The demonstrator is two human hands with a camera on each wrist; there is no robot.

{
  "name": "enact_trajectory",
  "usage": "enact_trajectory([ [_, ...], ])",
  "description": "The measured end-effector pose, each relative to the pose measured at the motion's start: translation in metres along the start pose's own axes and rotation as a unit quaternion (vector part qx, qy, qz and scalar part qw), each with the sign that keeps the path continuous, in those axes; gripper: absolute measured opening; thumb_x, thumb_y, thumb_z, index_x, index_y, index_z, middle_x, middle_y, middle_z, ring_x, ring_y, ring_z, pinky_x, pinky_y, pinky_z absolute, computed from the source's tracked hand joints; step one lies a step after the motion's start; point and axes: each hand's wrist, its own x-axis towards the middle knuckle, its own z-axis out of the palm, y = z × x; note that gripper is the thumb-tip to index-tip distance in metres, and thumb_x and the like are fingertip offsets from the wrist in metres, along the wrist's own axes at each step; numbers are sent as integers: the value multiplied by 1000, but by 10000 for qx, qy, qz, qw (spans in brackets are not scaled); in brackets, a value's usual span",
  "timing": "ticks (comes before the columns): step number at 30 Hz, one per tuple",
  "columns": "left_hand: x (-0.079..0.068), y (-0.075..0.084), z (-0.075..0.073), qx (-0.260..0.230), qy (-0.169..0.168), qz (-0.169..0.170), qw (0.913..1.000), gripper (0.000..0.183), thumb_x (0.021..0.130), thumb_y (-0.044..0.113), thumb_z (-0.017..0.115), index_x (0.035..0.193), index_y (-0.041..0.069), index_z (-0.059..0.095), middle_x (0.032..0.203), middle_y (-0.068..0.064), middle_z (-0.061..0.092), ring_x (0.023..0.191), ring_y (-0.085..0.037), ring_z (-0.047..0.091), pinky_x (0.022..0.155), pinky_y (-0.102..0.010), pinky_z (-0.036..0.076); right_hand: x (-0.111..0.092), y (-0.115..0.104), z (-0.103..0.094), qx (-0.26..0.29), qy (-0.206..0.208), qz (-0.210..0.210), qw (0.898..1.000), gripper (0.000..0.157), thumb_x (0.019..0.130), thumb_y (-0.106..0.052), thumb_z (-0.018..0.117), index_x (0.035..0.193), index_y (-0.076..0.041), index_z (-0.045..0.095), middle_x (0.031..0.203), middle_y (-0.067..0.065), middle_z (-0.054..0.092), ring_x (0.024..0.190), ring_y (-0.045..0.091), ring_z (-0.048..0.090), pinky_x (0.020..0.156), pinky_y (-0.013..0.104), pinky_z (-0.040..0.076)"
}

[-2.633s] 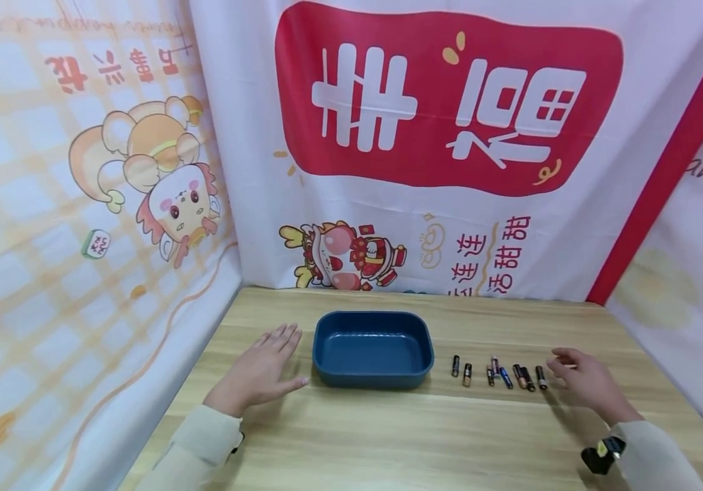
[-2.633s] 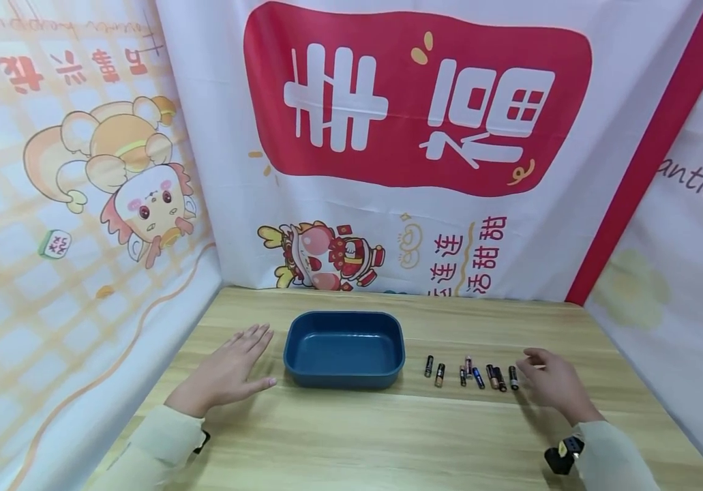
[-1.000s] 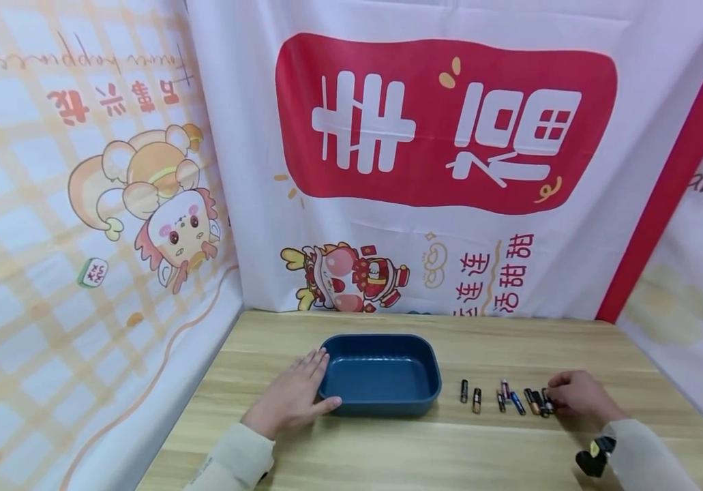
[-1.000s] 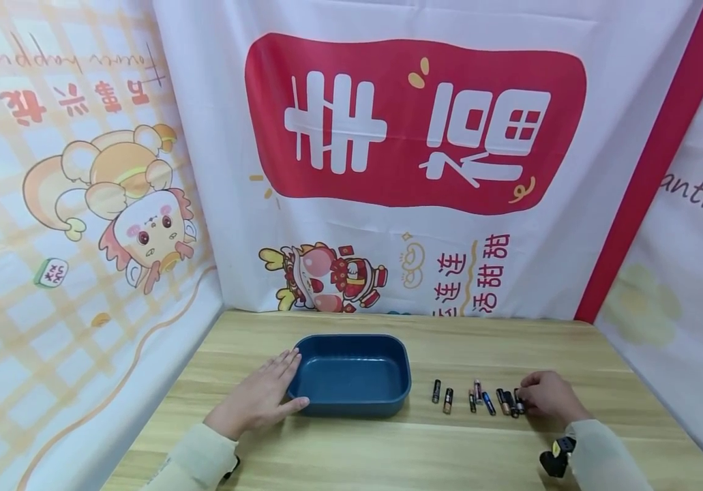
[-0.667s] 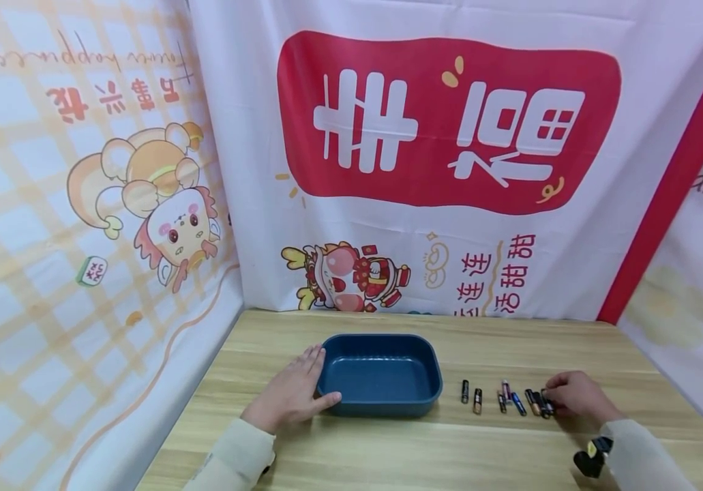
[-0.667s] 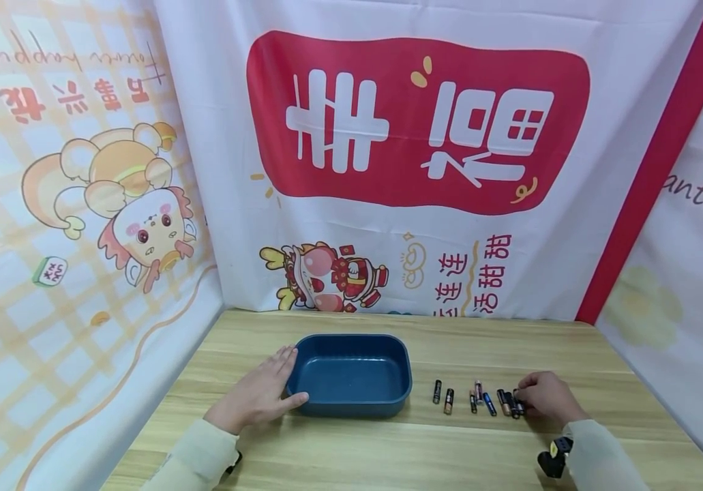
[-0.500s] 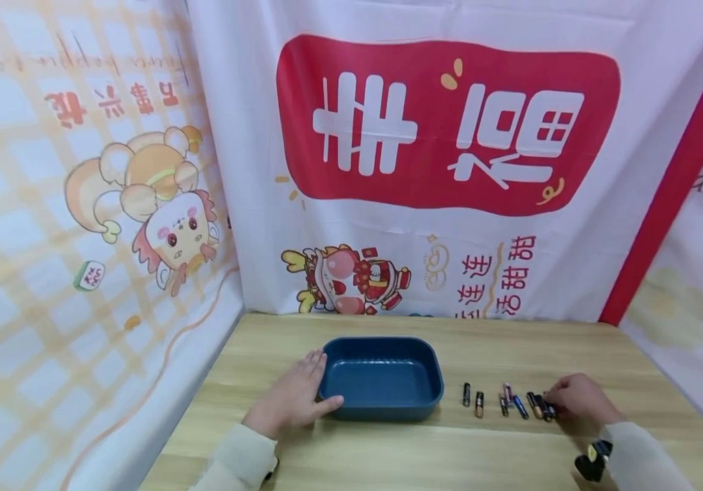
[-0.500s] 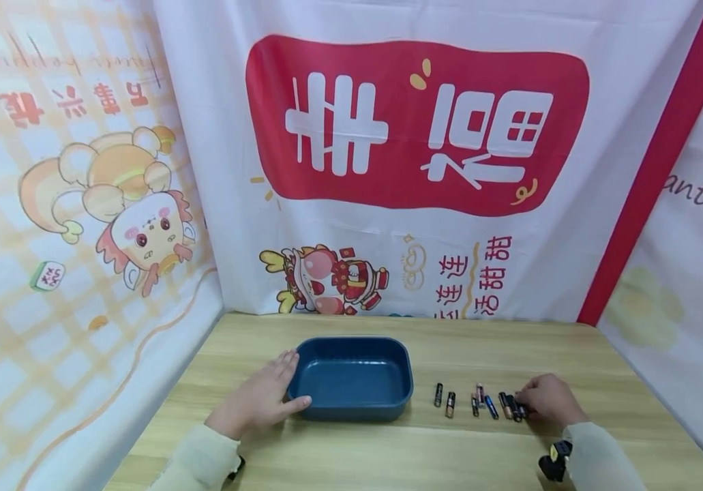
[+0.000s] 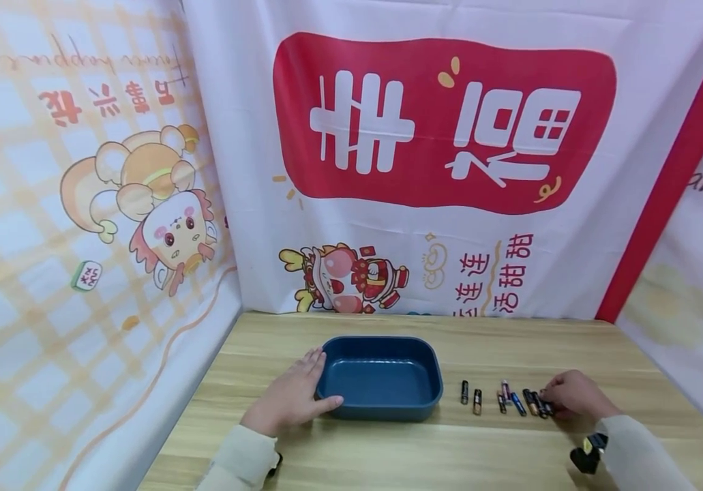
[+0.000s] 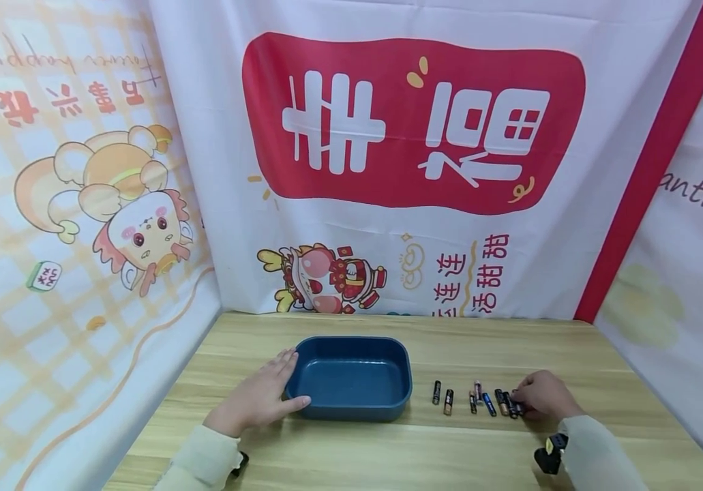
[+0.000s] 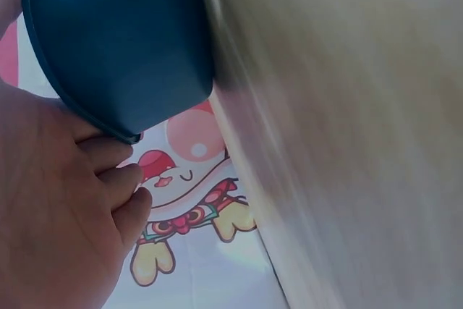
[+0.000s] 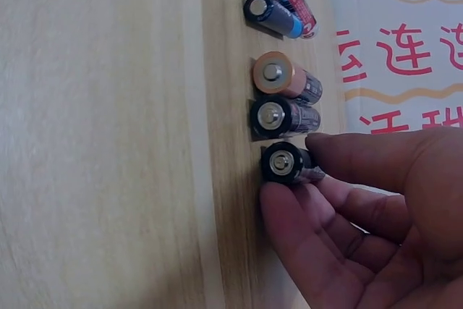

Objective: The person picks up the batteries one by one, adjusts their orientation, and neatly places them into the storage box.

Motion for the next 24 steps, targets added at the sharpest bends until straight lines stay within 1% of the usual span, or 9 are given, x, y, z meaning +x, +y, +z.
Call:
enact_trajectory([
  [5,-1,-2,-3,49,-17,31,10000,100,88,75,41,153,0,25,160,-14,18,146,-30,16,114,-49,23,1,3,3,459,-26,-216,9987,14,87,-5,66,91,8,66,79,9,61,68,19,61,59,34,57],
  [7,-1,-1,-3,38,-44,25,10000,100,88,75,40,153,0,24,160,-13,17,146,-30,15,114,-48,22,1,6,2,696,-11,-221,9973,14,88,-3,64,93,10,65,80,9,61,68,19,61,60,35,58],
  [10,-2,0,-4,10,-39,19,10000,100,88,75,40,153,0,23,160,-14,17,146,-30,15,114,-48,22,0,8,0,1224,-31,-207,9923,15,91,-2,62,96,12,63,80,8,61,68,18,61,61,35,58],
  [14,-2,0,-2,19,-46,-1,10000,101,88,76,40,154,1,22,160,-13,16,146,-29,14,114,-48,22,-4,4,-2,1873,-154,-312,9817,20,93,0,59,102,17,58,79,9,62,68,19,62,63,35,58],
  [16,-3,0,-1,30,-61,-24,10000,101,88,76,39,154,1,21,160,-12,15,146,-29,13,114,-48,21,-5,0,-4,1909,-196,-370,9807,23,94,-1,56,105,19,56,81,10,62,69,20,63,64,35,58],
  [20,-4,0,0,38,-95,-70,9999,102,88,77,38,154,3,19,161,-11,13,147,-27,12,115,-47,21,-5,-7,-6,2042,-290,-345,9779,27,97,-3,53,113,19,55,86,11,63,73,20,63,66,35,58],
  [24,-4,0,-1,2,-97,-103,9999,102,87,77,38,155,3,19,161,-10,13,147,-27,12,115,-47,21,-2,-12,-4,2457,-488,-461,9670,32,98,-5,54,118,20,52,88,10,63,76,19,63,70,34,58],
])
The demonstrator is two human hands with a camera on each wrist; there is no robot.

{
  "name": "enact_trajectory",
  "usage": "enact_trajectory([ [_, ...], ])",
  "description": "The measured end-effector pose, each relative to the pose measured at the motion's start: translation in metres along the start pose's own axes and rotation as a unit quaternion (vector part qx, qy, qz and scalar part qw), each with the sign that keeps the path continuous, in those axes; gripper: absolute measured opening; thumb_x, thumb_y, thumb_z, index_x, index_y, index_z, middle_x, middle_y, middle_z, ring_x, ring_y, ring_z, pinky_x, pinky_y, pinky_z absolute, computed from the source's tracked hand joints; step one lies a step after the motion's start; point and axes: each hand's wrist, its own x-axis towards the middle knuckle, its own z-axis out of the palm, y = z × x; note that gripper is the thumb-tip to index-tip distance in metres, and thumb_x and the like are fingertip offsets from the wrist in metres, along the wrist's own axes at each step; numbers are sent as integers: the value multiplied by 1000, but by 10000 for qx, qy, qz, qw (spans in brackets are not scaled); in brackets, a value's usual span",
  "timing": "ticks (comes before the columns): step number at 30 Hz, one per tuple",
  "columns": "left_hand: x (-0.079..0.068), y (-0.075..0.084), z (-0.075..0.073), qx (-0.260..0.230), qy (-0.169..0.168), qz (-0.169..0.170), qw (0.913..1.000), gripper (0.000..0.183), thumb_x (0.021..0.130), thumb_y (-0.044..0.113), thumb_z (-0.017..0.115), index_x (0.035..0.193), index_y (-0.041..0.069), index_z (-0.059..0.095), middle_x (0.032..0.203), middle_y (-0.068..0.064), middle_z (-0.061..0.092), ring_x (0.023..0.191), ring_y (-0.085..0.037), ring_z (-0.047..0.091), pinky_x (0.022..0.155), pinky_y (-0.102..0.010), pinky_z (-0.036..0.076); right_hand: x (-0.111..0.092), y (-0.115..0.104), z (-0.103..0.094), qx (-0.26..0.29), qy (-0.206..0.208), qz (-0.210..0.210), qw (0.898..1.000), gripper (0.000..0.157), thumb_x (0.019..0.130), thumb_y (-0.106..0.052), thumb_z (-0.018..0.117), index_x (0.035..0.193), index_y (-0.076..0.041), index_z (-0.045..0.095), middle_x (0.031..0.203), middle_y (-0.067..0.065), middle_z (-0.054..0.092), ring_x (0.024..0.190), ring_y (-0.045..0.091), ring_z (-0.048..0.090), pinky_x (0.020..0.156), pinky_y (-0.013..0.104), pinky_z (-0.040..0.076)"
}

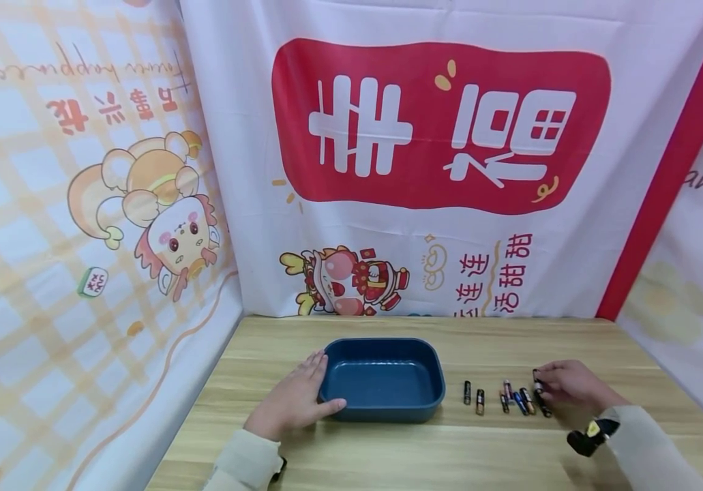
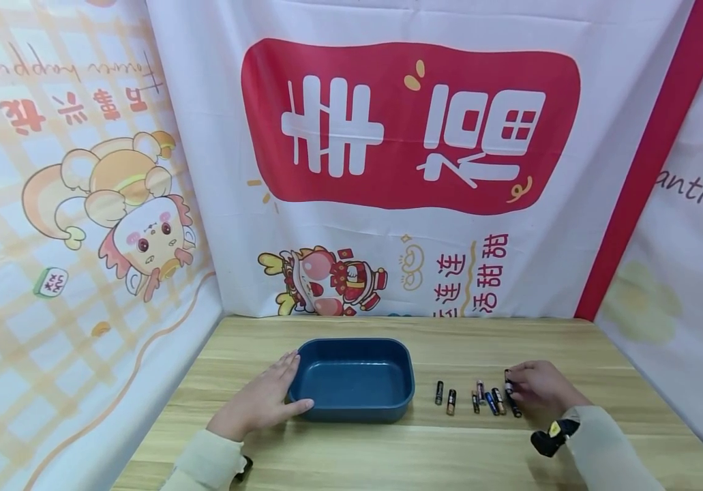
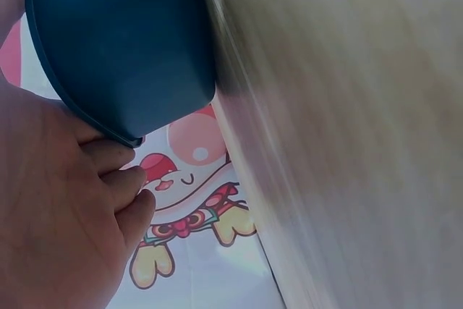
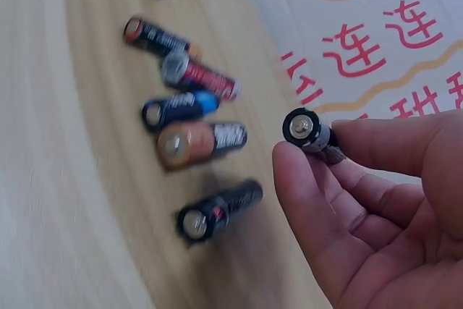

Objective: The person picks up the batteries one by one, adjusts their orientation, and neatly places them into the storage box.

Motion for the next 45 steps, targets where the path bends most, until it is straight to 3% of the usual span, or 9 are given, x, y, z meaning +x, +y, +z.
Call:
enact_trajectory([
  [5,-1,1,-1,-48,-35,-37,10000,103,87,78,38,155,4,18,161,-9,12,147,-27,12,115,-47,21,2,-11,6,342,-263,-79,9990,36,100,-7,53,122,21,48,92,12,63,81,20,64,74,36,58],
  [13,-1,2,-2,-75,-11,-6,10000,103,87,78,37,155,3,18,161,-11,12,147,-28,12,115,-47,20,5,-31,21,426,-499,-125,9978,41,101,-7,50,128,21,41,103,20,61,86,21,63,84,43,55],
  [21,-3,3,-5,-143,-50,-2,9999,103,87,77,39,154,2,20,161,-12,14,146,-28,14,114,-48,22,11,-51,48,796,-650,-294,9943,37,100,-7,53,126,18,44,100,16,61,82,19,64,83,40,56],
  [28,0,1,-5,-14,-31,12,10000,112,81,86,27,154,2,20,161,-11,15,146,-27,14,114,-47,23,20,-67,64,1112,-803,-375,9898,33,100,-6,52,124,16,46,98,13,62,85,18,65,89,43,53],
  [37,1,0,-3,-41,16,57,10000,112,81,86,27,154,2,21,160,-12,16,146,-28,15,114,-47,24,27,-80,88,1108,-827,-348,9898,34,99,-6,54,125,15,46,102,17,62,85,19,65,92,46,51],
  [45,1,0,-4,-19,22,68,10000,112,81,86,27,154,1,20,160,-12,16,146,-28,14,114,-47,23,34,-91,112,1131,-902,-308,9890,30,97,-6,57,121,11,49,99,13,60,83,18,62,91,46,52],
])
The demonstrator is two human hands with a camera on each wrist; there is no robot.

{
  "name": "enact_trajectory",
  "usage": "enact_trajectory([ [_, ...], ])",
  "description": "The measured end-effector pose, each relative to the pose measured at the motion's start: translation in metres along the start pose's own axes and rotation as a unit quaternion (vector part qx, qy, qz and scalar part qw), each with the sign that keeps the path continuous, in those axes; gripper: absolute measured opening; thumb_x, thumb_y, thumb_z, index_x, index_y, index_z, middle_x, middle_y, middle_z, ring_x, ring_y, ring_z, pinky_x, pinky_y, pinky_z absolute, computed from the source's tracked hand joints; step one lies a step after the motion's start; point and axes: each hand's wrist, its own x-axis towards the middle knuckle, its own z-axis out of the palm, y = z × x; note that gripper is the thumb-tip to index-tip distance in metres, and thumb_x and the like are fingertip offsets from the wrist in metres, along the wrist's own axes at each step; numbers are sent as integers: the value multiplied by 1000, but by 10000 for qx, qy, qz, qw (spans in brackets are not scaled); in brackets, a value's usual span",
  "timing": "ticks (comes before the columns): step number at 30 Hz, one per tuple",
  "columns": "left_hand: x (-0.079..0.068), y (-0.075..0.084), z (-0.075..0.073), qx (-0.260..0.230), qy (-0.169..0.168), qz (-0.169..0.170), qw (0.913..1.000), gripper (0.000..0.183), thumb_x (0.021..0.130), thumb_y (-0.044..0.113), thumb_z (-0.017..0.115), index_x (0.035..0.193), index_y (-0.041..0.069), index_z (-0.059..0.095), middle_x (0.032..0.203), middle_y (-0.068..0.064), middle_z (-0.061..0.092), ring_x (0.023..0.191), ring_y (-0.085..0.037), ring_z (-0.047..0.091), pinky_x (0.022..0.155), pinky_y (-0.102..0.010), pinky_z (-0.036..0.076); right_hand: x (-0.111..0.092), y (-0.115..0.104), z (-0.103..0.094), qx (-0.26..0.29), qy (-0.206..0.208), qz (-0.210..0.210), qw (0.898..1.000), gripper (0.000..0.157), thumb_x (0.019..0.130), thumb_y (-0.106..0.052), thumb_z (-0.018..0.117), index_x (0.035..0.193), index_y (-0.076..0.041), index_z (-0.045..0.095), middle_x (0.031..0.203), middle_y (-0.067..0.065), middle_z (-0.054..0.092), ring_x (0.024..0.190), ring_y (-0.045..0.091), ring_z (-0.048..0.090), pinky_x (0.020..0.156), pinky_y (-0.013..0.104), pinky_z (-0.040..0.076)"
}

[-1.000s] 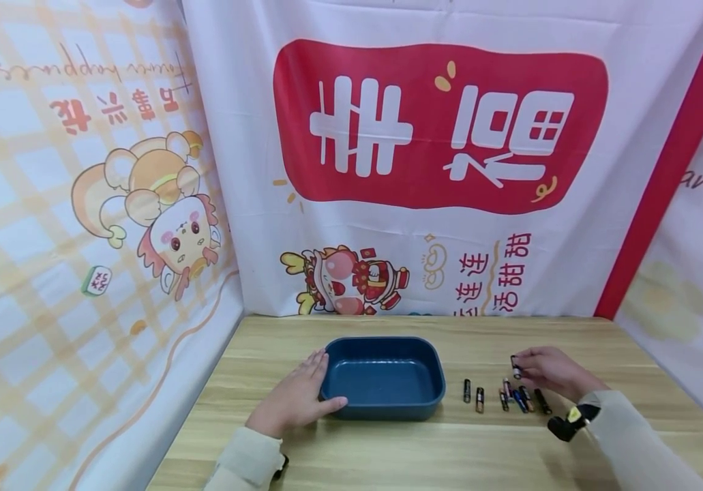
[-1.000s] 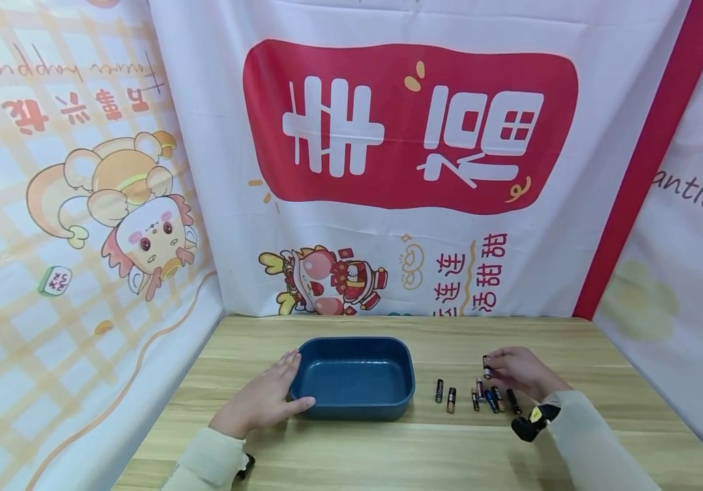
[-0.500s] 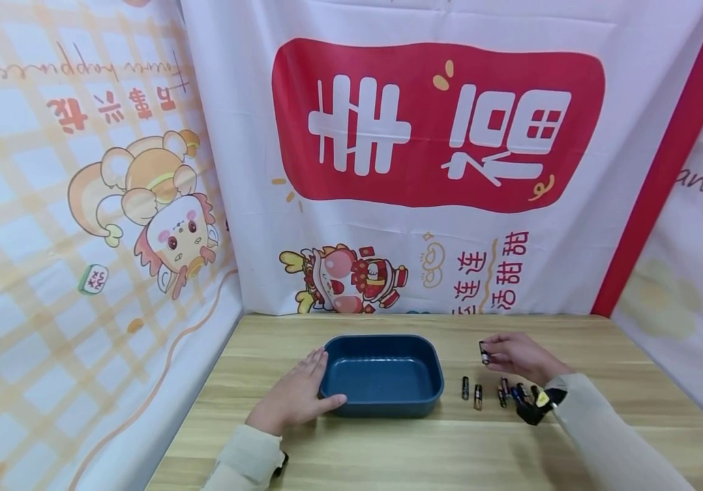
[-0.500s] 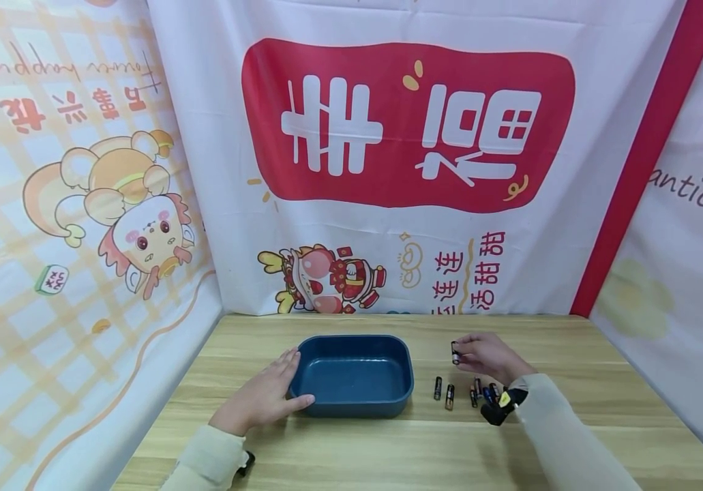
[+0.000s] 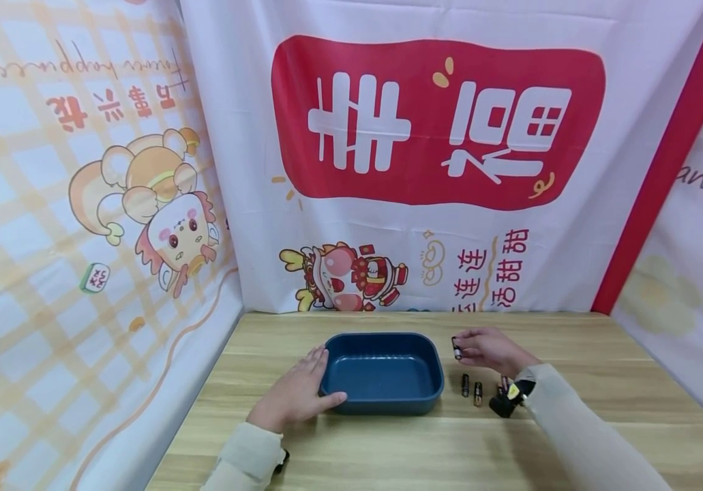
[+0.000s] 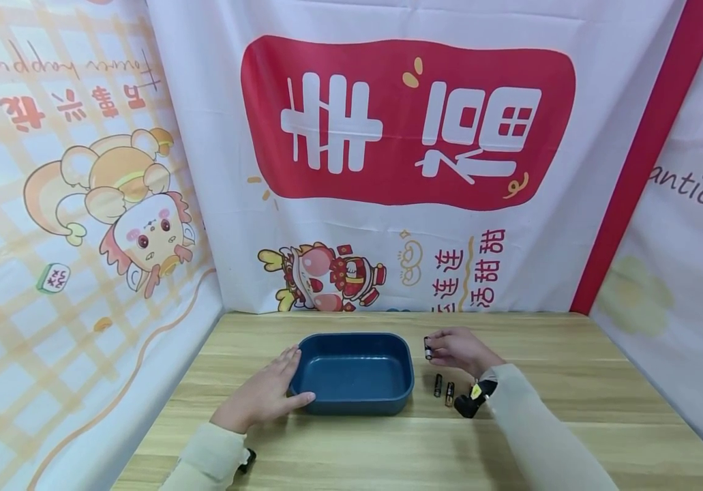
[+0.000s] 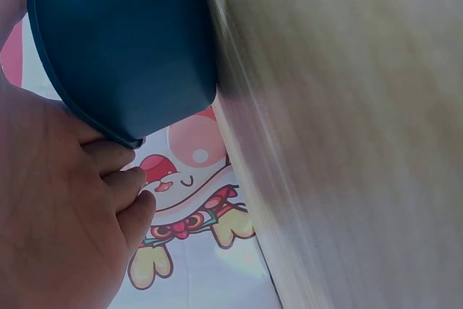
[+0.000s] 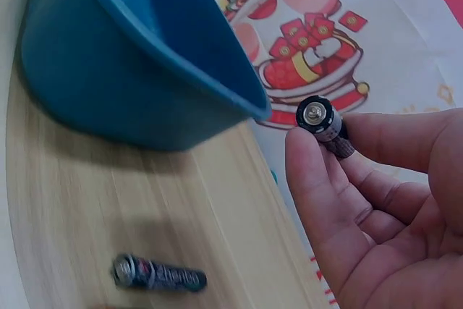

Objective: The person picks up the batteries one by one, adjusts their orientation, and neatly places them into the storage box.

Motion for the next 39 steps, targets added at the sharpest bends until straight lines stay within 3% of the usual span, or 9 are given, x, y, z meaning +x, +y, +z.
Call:
enact_trajectory([
  [10,-1,0,1,7,28,20,10000,101,88,75,40,154,0,21,160,-13,15,146,-28,14,115,-46,22,15,-11,31,-60,-65,88,9999,30,96,-6,60,120,10,53,104,20,62,86,22,64,86,45,54],
  [20,-3,1,0,-48,-1,20,10000,101,88,75,40,154,1,20,160,-12,15,146,-28,14,114,-47,23,22,-17,53,-91,-132,90,9998,34,95,-7,62,122,13,52,100,18,61,81,21,62,84,43,56],
  [31,-1,-1,4,44,3,-28,10000,102,88,77,38,155,3,19,161,-11,13,146,-27,14,114,-47,22,30,-14,75,-83,-379,-8,9992,33,95,-7,63,120,11,52,107,22,62,88,26,65,86,46,54],
  [39,-1,0,4,181,113,99,9997,99,90,75,37,154,1,20,160,-12,15,146,-28,14,115,-45,20,39,-9,92,-26,-524,-134,9985,24,97,-4,58,116,9,58,102,18,64,87,26,66,84,46,55],
])
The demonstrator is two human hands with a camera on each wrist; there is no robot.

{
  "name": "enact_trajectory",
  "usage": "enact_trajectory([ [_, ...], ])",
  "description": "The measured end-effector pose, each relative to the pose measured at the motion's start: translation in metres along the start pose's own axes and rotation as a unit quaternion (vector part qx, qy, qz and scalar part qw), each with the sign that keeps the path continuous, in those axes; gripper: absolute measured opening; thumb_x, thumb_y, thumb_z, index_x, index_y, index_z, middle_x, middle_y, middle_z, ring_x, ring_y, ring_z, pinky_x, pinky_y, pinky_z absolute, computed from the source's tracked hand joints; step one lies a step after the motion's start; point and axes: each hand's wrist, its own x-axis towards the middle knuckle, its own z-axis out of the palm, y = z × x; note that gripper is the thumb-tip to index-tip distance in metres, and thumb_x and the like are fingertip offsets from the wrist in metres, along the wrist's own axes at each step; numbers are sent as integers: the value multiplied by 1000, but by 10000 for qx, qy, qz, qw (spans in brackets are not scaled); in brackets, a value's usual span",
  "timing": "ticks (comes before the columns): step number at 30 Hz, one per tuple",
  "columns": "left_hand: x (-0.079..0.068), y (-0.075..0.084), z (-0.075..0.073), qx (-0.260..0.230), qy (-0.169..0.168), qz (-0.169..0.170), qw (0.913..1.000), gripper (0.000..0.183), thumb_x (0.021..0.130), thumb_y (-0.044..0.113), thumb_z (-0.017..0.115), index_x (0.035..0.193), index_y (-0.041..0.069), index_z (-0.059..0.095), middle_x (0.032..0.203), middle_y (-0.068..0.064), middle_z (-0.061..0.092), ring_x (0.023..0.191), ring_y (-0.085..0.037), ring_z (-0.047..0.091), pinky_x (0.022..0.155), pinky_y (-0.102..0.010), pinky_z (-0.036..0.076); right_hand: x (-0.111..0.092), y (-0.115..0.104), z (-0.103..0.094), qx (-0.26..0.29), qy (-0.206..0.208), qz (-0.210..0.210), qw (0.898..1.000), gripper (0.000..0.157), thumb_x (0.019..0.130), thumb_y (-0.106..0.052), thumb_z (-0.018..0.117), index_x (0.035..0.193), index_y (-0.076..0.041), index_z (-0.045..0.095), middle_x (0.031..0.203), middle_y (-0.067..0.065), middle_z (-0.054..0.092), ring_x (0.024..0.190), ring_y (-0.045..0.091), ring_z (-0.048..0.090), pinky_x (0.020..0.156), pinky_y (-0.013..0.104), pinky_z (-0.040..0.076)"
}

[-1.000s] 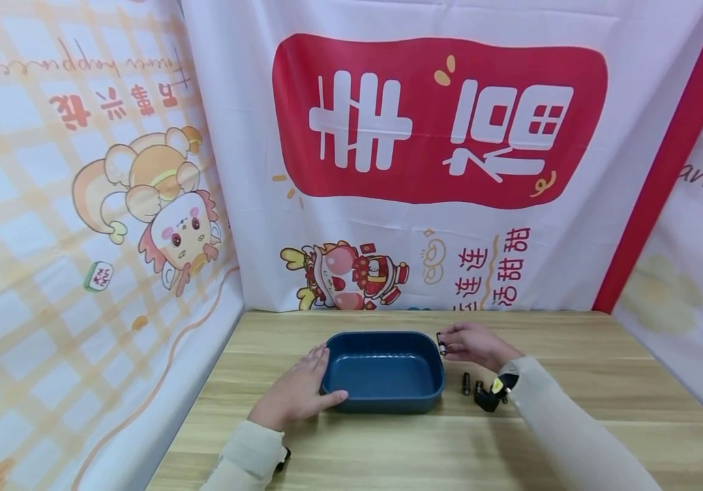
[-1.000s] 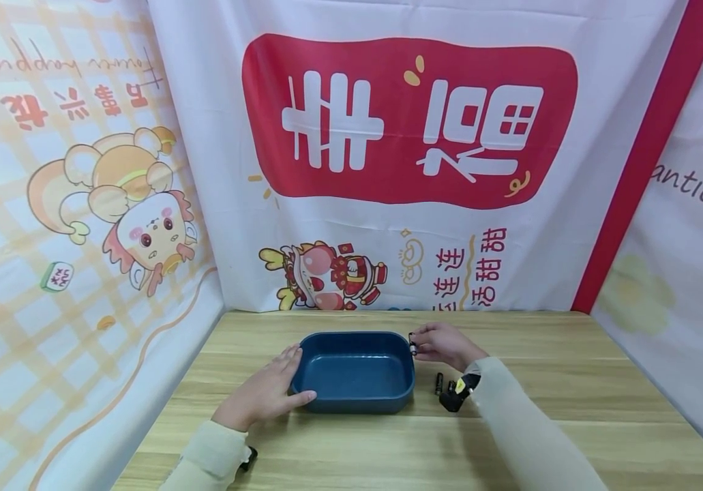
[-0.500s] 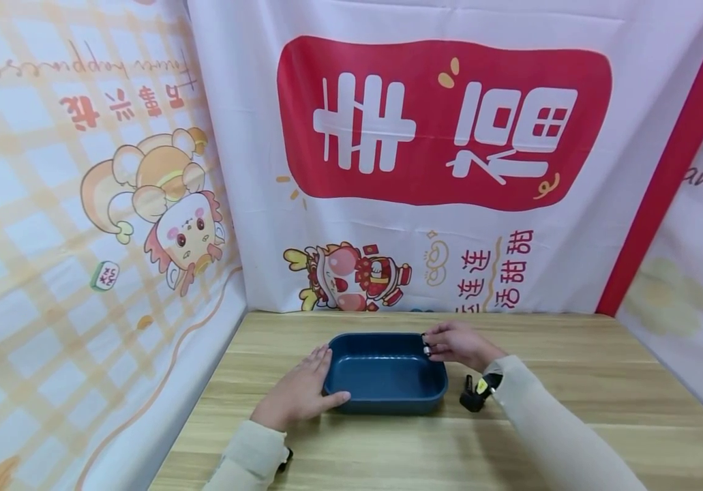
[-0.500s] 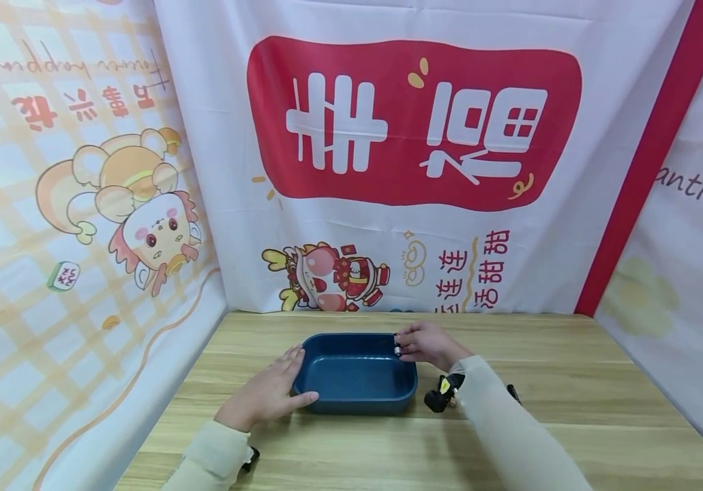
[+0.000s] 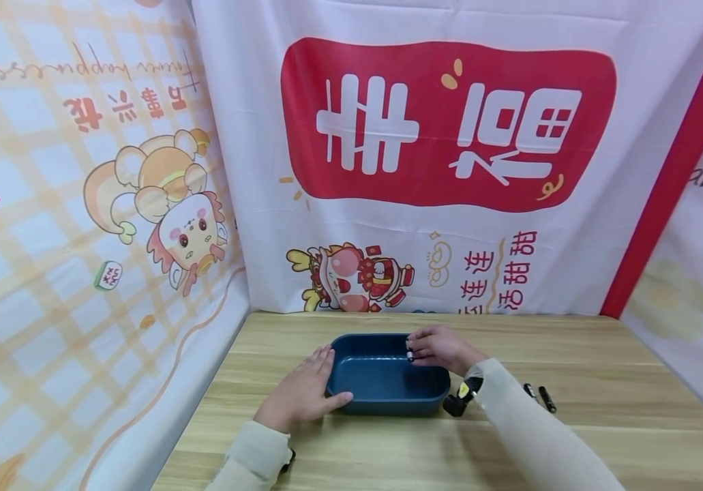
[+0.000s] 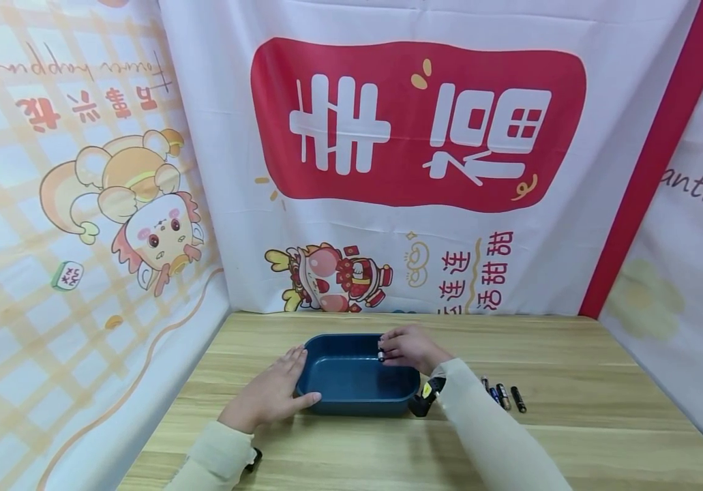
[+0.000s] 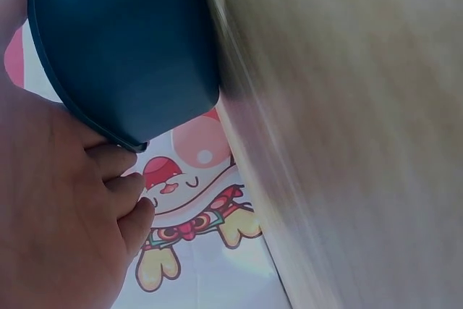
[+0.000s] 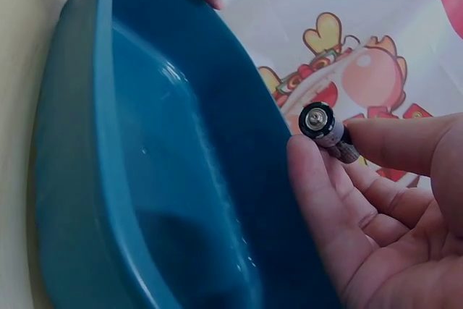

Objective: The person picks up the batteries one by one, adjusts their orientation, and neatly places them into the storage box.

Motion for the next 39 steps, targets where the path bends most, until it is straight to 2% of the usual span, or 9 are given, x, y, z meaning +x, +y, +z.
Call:
enact_trajectory([
  [8,0,1,0,216,-48,-4,9998,98,91,74,34,155,3,18,161,-11,12,147,-27,10,116,-44,17,7,6,14,18,-161,-113,9998,24,97,-3,57,115,12,57,97,16,66,89,29,66,82,44,56],
  [14,-2,2,-1,286,-100,-84,9995,99,90,76,33,155,3,18,161,-11,11,147,-28,10,116,-46,17,13,10,22,90,-188,20,9998,29,97,-6,59,119,13,54,108,28,62,85,25,66,81,44,56],
  [17,-2,2,-1,275,-118,-88,9995,99,90,76,33,155,3,18,161,-11,12,147,-29,11,116,-47,18,13,10,26,88,-154,47,9998,28,96,-6,60,118,12,56,110,29,60,84,24,66,82,44,56],
  [25,-2,2,-2,238,-210,-119,9994,98,90,76,32,156,5,15,162,-9,10,147,-27,9,116,-46,16,18,7,41,-123,-192,67,9997,32,98,-9,57,122,13,54,106,22,63,86,24,66,86,48,54],
  [39,-2,2,-1,155,-206,-50,9997,99,90,76,32,156,4,15,161,-10,11,147,-27,10,116,-46,17,36,15,74,-332,-327,66,9989,28,97,-6,59,118,13,58,95,17,68,80,22,68,75,39,58],
])
